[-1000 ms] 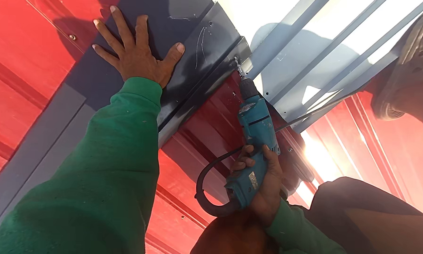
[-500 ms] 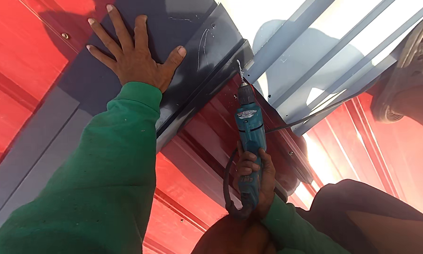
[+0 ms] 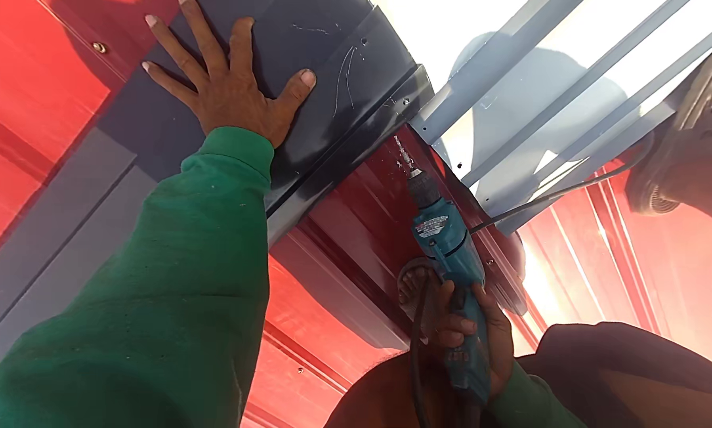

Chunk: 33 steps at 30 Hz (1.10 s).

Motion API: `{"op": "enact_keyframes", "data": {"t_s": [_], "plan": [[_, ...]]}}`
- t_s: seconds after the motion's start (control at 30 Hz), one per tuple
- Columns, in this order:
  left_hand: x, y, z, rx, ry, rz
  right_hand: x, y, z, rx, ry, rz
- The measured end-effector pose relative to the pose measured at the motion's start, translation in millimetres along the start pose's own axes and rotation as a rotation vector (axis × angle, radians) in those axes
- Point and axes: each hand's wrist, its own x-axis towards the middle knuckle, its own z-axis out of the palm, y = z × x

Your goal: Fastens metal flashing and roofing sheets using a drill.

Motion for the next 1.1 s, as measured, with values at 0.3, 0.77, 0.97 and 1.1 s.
{"op": "enact_keyframes", "data": {"t_s": [0.3,0.77,0.97,1.1], "plan": [[-4,2,-1,-0.007,0.084,-0.021,-5,-41,51,-1.095,0.067,-0.497],[3,-4,8,-0.028,0.051,-0.006,19,-27,35,-2.017,0.220,-1.173],[3,-3,7,-0.031,0.047,-0.008,20,-30,33,-2.004,0.187,-1.162],[2,-1,6,-0.043,0.044,-0.014,22,-29,29,-2.017,0.192,-1.184]]}}
